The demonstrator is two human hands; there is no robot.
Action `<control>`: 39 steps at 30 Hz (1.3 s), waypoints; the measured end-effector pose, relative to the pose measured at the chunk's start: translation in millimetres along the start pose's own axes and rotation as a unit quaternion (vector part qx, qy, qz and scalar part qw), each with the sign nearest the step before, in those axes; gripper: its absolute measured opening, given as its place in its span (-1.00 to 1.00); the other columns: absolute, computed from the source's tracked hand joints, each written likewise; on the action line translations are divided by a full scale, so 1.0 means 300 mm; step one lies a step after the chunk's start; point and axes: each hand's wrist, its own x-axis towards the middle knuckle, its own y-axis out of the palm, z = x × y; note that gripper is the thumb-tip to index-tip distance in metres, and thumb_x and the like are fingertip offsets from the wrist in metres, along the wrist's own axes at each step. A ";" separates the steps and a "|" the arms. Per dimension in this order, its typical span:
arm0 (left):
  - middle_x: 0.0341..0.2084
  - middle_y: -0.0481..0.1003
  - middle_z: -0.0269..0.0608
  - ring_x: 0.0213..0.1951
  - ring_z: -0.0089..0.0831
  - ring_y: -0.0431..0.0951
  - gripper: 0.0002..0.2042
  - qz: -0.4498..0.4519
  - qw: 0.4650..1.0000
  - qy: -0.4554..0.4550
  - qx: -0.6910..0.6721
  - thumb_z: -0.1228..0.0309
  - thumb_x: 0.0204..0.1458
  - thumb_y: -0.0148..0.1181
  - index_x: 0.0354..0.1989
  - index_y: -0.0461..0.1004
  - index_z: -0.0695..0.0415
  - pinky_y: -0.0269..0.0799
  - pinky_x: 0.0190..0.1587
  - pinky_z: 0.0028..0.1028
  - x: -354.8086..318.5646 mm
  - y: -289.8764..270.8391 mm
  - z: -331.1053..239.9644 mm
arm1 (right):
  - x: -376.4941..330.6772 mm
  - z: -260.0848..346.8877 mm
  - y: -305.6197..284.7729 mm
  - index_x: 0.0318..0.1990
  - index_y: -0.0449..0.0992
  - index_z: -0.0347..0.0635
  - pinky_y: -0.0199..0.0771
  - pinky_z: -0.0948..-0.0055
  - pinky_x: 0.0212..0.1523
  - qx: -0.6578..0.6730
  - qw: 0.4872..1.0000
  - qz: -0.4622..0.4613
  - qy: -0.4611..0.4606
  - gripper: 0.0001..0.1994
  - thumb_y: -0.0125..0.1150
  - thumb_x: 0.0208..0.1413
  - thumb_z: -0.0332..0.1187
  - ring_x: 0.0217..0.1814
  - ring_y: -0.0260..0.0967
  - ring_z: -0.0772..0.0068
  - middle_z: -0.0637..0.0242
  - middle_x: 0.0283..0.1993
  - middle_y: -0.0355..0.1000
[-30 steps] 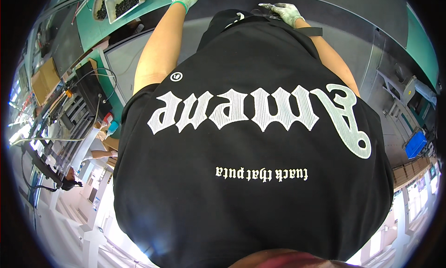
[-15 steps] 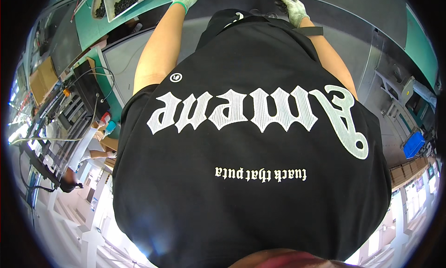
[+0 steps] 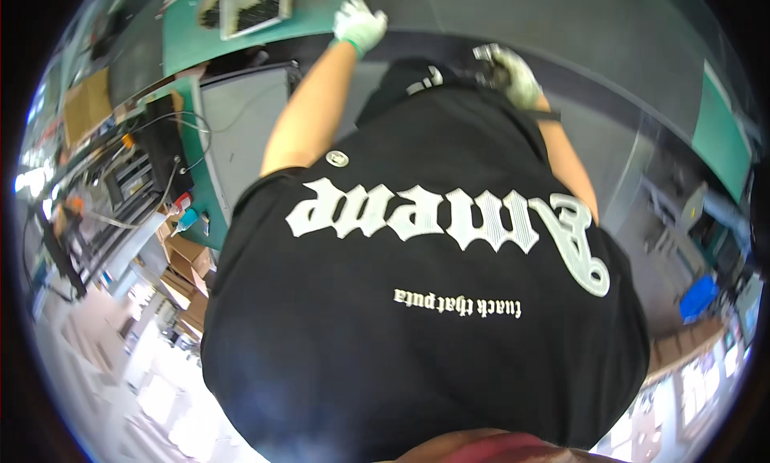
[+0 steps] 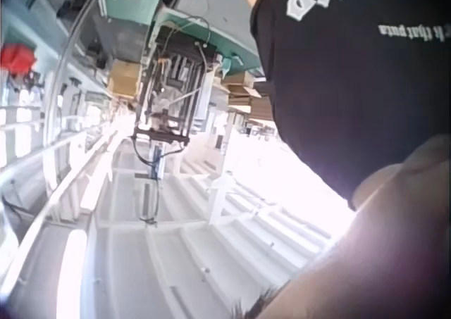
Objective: Assembling industrial motors by attaching cooling fans and securing components using an electric screwdriver and pliers.
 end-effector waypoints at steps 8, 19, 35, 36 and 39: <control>0.27 0.15 0.19 0.26 0.02 0.20 -0.25 0.131 0.989 -0.022 -0.070 -0.03 0.08 -0.03 0.35 0.04 0.24 0.15 0.27 -0.21 -0.026 -0.103 -0.064 | 0.058 0.037 0.037 -0.12 0.55 -0.18 0.41 0.49 -0.22 -0.068 0.986 -0.139 -0.064 -0.79 0.21 0.15 -0.30 -0.39 0.36 0.52 0.40 -0.37 0.44; 0.21 0.22 0.19 0.21 0.05 0.27 -0.27 0.154 0.982 -0.045 -0.096 -0.01 0.04 0.10 0.30 0.10 0.19 0.21 0.23 -0.18 0.025 -0.132 -0.010 | -0.039 0.645 0.499 -0.21 0.63 -0.23 0.51 0.40 -0.14 -0.547 0.554 -0.105 -0.619 -0.78 0.35 -0.08 -0.48 -0.18 0.51 0.23 0.23 -0.25 0.54; 0.27 0.12 0.29 0.25 0.13 0.20 -0.22 0.152 0.985 -0.022 -0.073 0.03 0.05 0.04 0.35 -0.02 0.29 0.12 0.29 -0.12 0.048 -0.094 0.015 | 0.050 0.565 0.475 -0.20 0.62 -0.14 0.53 0.32 -0.12 -0.631 0.504 -0.083 -0.584 -0.80 0.30 -0.03 -0.44 -0.13 0.50 0.16 0.14 -0.20 0.55; 0.28 0.10 0.29 0.25 0.13 0.20 -0.21 0.164 0.982 -0.026 -0.092 0.03 0.04 0.06 0.35 -0.02 0.28 0.13 0.28 -0.13 0.043 -0.082 0.008 | 0.048 0.510 0.472 -0.18 0.62 -0.10 0.52 0.27 -0.13 -0.617 0.586 -0.118 -0.511 -0.80 0.29 0.00 -0.38 -0.20 0.51 0.13 0.12 -0.24 0.55; 0.18 0.22 0.21 0.21 0.07 0.26 -0.24 0.164 0.982 -0.021 -0.095 0.03 0.02 0.10 0.32 0.04 0.23 0.19 0.25 -0.18 0.053 -0.052 0.021 | 0.027 0.423 0.475 -0.16 0.62 -0.07 0.51 0.23 -0.13 -0.584 0.697 -0.119 -0.399 -0.74 0.30 0.01 -0.21 -0.23 0.52 0.08 0.07 -0.24 0.54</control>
